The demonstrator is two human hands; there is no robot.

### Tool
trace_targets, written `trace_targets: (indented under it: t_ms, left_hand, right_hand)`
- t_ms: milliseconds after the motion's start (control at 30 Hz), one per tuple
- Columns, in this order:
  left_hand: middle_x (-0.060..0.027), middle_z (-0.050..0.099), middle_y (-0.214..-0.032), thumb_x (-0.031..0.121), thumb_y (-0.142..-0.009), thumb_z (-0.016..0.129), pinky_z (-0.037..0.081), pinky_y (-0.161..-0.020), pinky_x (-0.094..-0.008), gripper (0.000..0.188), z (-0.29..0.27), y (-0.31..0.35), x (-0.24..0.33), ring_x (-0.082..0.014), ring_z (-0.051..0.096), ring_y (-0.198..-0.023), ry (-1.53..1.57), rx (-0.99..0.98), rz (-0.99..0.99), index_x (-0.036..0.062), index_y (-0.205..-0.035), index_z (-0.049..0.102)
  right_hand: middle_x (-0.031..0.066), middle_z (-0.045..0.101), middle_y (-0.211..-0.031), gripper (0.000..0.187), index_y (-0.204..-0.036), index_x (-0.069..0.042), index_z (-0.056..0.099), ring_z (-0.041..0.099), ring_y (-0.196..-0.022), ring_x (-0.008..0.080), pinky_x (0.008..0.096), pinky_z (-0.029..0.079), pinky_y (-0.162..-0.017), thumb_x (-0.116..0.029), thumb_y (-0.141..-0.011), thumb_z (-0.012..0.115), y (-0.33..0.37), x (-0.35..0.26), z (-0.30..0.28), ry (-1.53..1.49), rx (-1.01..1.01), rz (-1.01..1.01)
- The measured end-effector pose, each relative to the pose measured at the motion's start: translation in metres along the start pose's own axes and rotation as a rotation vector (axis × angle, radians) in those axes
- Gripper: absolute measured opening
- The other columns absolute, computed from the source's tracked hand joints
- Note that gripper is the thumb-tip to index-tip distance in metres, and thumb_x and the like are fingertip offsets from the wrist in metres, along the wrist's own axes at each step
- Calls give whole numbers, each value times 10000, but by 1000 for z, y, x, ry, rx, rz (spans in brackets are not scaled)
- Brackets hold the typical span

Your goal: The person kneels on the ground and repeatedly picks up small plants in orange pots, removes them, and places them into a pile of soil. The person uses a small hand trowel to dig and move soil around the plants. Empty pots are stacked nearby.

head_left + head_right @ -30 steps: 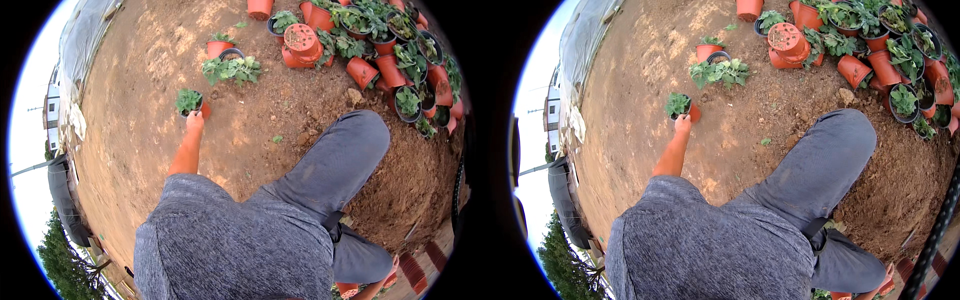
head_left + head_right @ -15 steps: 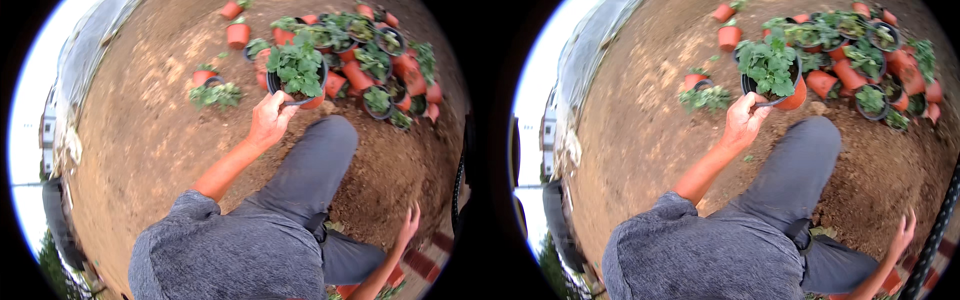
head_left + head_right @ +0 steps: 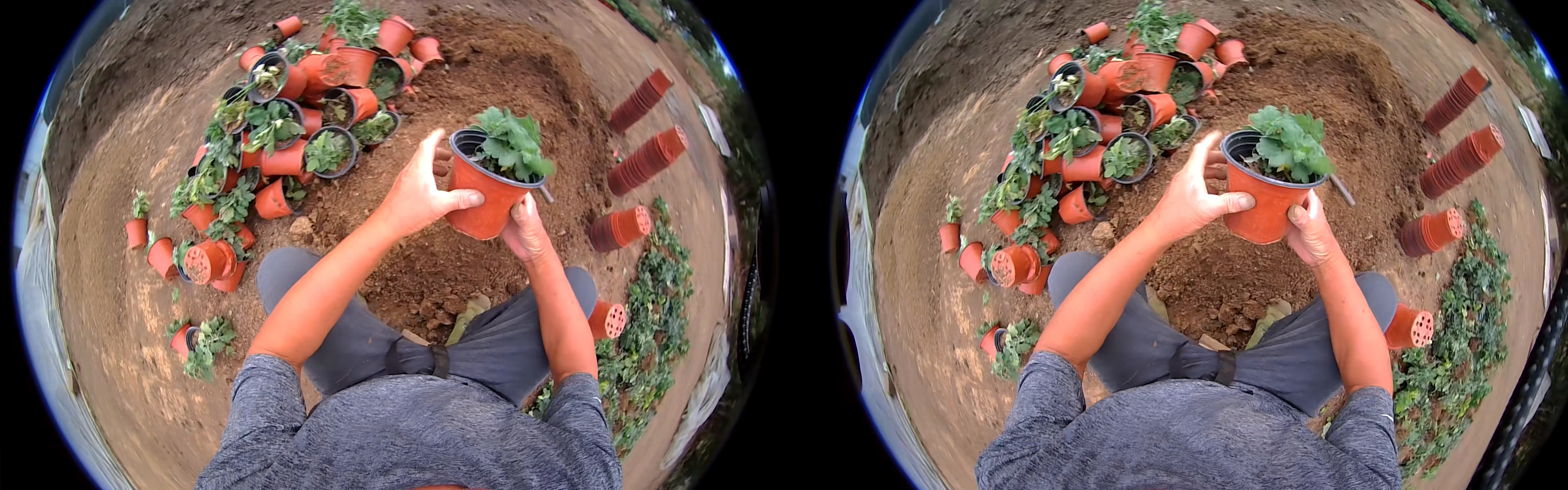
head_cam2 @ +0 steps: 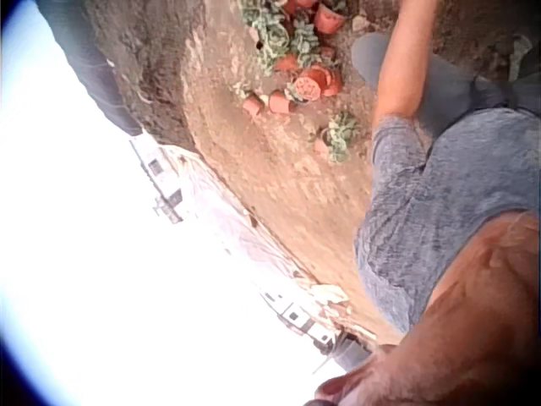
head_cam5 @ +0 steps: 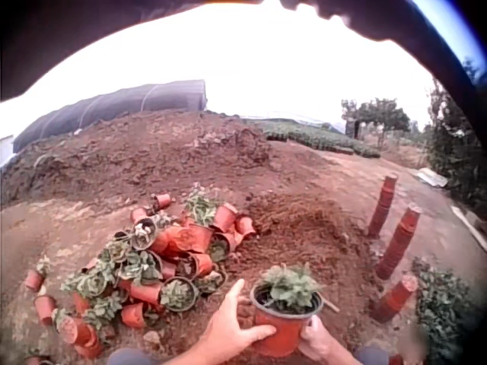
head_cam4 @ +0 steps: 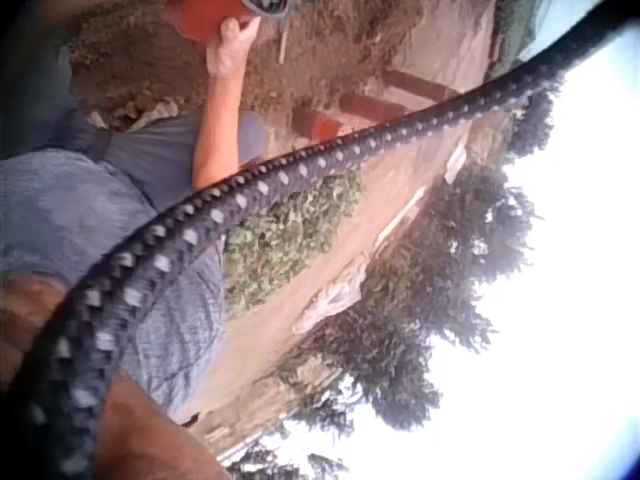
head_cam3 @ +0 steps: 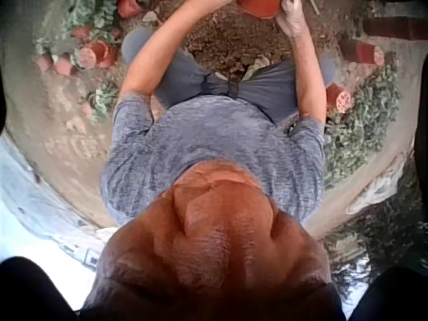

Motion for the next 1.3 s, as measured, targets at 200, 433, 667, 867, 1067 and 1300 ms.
trace_targets:
  t_ms: [200,433,667,867,1067,1300]
  left_hand:
    - [-126,506,-1312,296,-592,911,412,-1029,-373,1001,44,-5,-33,-218,498,-1211,449,-266,-145,6,-1367,348]
    - [-90,569,-1258,145,-742,828,429,-1018,-357,701,65,-7,-57,-185,547,-1159,671,-143,-233,16,-1314,443]
    - [-131,533,-1277,347,-681,867,417,-1023,-360,875,63,-10,-50,-208,523,-1188,582,-170,-397,-12,-1331,406]
    - [-123,576,-1220,267,-720,848,455,-979,-347,749,69,-5,-60,-197,564,-1132,609,-134,-456,-21,-1280,442]
    - [-119,560,-1255,248,-722,848,453,-985,-351,760,69,-12,-51,-193,554,-1152,643,-66,-377,0,-1303,427]
    - [-127,510,-1327,205,-678,871,380,-1066,-391,904,64,-13,-57,-222,480,-1245,437,-291,-170,-14,-1389,358]
  right_hand:
    - [122,499,-1329,1109,-1372,3,358,500,-1228,225,400,404,-1044,-492,-549,914,16,25,-28,65,99,29]
    - [78,573,-1257,697,-1291,-28,477,549,-1156,193,366,433,-1007,-334,-764,818,9,42,-40,-34,241,2]
    - [103,530,-1270,803,-1323,-15,393,548,-1155,201,369,449,-996,-326,-736,844,6,31,-39,-108,287,-13]
    - [111,538,-1248,769,-1307,-6,396,544,-1156,197,360,444,-996,-264,-739,845,10,49,-47,-15,343,30]
    - [118,503,-1332,805,-1390,-58,349,512,-1228,255,422,435,-1024,-467,-814,736,9,34,-37,-124,269,-120]
    - [122,423,-1440,799,-1457,-169,324,441,-1298,358,631,421,-984,-738,-899,270,12,29,-27,-721,221,119]
Point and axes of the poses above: each hand's wrist, its own y-axis away from the middle knuckle, its own z-axis out of the palm, x = y × z, the point moved 2 cm from there along -y, towards the middle knuckle
